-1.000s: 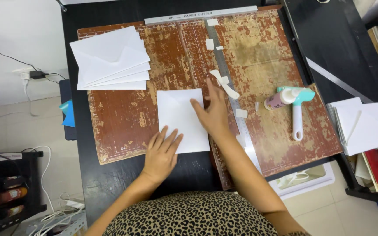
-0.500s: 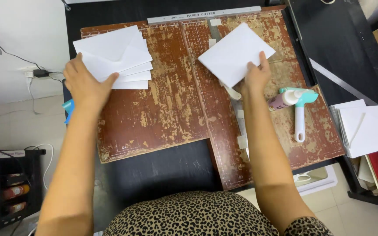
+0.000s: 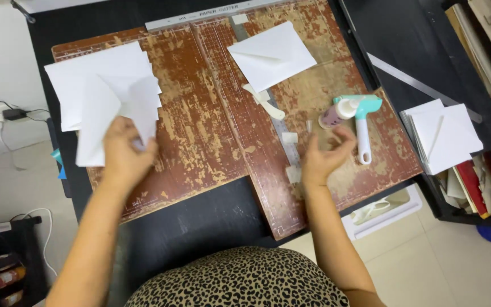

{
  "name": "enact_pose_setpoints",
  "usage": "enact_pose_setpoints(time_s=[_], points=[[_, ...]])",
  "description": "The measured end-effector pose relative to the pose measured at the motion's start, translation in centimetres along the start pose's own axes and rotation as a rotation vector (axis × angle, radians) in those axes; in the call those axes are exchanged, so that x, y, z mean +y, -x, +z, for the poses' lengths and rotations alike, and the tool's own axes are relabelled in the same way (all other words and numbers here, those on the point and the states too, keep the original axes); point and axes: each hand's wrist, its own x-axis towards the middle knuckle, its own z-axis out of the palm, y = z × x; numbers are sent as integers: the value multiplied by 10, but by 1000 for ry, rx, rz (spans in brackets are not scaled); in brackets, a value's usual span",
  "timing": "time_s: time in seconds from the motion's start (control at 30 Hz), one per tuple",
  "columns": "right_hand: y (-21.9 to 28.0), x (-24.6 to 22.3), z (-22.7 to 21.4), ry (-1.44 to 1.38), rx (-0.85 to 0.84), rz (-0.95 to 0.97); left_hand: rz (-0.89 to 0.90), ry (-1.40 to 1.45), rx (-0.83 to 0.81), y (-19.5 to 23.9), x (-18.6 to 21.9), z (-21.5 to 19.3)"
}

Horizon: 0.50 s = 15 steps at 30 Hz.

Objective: Applying glue to paper templates and folding them to assemble envelopes

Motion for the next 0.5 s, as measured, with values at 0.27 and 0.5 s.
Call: enact_pose_setpoints(time_s=[0.27, 0.5], points=[[-59, 83, 8, -25, -151, 16, 88, 89, -167, 37, 110, 30], [-54, 23, -2, -29, -377, -148, 117, -79, -360, 26, 107, 18]])
